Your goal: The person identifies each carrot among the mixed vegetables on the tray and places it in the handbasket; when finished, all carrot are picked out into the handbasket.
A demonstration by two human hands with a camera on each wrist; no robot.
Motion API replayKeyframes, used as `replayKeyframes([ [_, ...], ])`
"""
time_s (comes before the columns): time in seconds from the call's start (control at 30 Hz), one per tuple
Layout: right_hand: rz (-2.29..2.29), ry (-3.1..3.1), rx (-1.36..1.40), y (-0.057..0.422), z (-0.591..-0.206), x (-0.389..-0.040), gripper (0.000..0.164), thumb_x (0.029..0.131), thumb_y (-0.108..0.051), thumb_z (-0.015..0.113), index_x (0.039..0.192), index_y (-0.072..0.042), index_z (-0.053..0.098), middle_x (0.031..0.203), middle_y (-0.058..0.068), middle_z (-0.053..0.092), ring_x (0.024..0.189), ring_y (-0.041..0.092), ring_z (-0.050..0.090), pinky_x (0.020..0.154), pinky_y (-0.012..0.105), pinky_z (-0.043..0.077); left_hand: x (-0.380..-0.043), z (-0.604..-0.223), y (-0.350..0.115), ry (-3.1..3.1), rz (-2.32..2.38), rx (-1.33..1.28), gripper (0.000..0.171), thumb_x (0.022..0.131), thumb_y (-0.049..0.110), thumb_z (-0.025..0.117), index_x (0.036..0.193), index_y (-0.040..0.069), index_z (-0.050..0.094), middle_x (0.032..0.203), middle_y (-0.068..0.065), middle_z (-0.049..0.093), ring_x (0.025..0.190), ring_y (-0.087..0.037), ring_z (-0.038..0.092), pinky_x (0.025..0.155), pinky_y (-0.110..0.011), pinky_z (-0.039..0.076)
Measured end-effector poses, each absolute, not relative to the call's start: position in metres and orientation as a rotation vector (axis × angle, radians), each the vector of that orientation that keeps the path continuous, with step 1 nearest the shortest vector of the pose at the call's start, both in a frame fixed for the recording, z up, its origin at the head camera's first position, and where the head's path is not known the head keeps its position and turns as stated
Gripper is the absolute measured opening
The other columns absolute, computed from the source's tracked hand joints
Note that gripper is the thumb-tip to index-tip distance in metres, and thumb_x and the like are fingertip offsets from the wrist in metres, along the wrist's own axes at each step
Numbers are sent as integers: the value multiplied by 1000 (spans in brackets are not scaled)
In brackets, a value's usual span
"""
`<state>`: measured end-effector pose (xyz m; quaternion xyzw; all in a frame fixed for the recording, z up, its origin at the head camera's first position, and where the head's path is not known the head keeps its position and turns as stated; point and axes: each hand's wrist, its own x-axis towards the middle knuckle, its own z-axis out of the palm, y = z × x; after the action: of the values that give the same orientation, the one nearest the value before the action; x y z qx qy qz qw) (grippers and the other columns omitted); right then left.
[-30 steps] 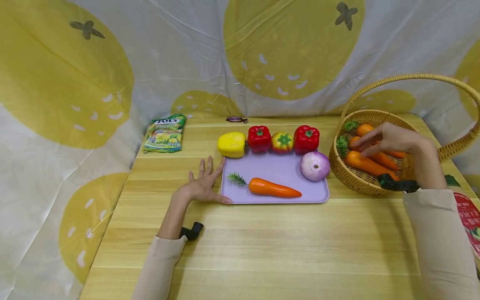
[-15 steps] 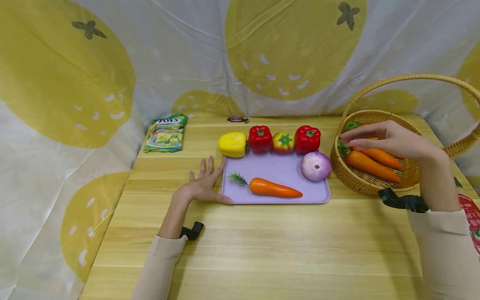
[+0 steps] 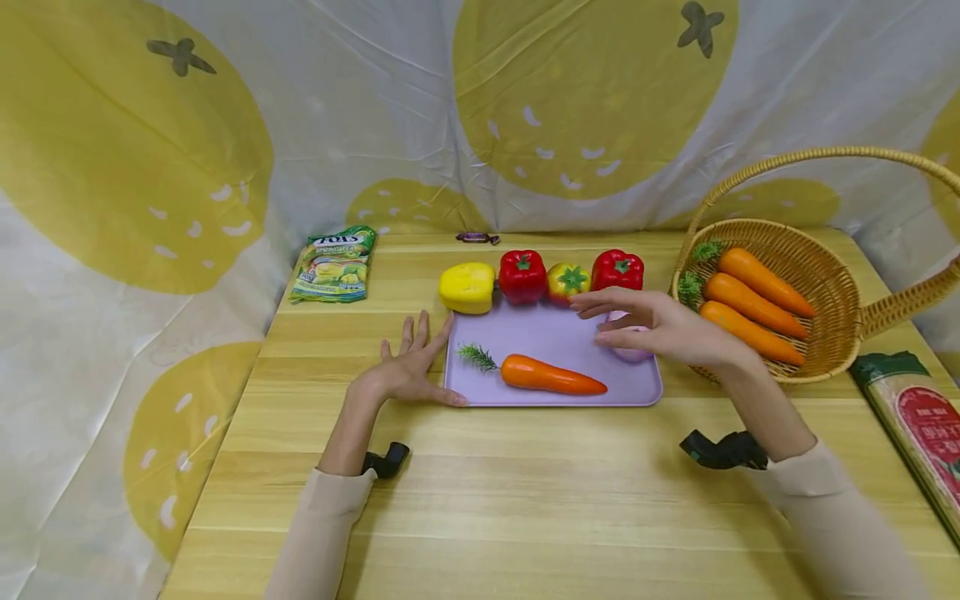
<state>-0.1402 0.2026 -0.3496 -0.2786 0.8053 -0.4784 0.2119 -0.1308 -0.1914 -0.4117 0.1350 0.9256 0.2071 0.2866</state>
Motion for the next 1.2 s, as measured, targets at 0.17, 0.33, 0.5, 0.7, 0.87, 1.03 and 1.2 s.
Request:
replayKeyframes([
  [0.17,-1333,2196,-823,172,-373,-139,59,97,-23,74,152,-24,52,156,4,54,139,36,54,113,59,45,-131,-411,-192,2467,571,362,137,74,69,82,166,32,-12,168,-20,-31,155,-41,-31,115,-81,-14],
  [0.33,-1330,2189,-829,150,-391,-139,59,95,-20,76,150,-17,55,154,8,56,137,35,56,117,59,41,-131,-411,-192,2481,537,356,135,77,64,83,166,30,-13,168,-19,-31,155,-41,-32,116,-80,-14],
  [0.5,-1324,2192,-833,133,-401,-140,53,95,-17,76,146,-12,60,150,8,60,134,33,58,117,59,41,-131,-412,-192,2482,526,348,135,77,64,83,166,30,-13,168,-19,-31,155,-41,-32,116,-80,-13],
  [0.7,-1339,2178,-818,120,-411,-141,45,94,-10,76,138,-6,66,141,13,67,128,32,64,112,53,49,-130,-411,-191,2478,540,346,135,77,64,84,166,30,-12,168,-20,-31,155,-41,-32,116,-81,-13],
  [0.87,-1325,2145,-772,116,-416,-142,38,94,-8,75,132,-10,72,133,9,72,123,26,65,108,46,54,-130,-411,-191,2478,532,346,135,77,64,83,166,30,-12,168,-20,-31,155,-42,-31,116,-81,-12],
  [1.03,-1304,2133,-764,116,-416,-143,37,95,-8,74,132,-10,72,130,9,74,118,25,68,105,45,55,-130,-411,-191,2482,531,345,135,77,64,83,166,30,-12,169,-20,-30,156,-42,-30,116,-81,-11],
  [1.2,-1266,2126,-779,116,-412,-146,39,95,-10,75,134,-9,71,129,12,74,116,27,69,103,45,56,-130,-411,-191,2484,533,350,134,77,65,83,166,30,-11,168,-20,-30,156,-43,-30,116,-82,-11],
])
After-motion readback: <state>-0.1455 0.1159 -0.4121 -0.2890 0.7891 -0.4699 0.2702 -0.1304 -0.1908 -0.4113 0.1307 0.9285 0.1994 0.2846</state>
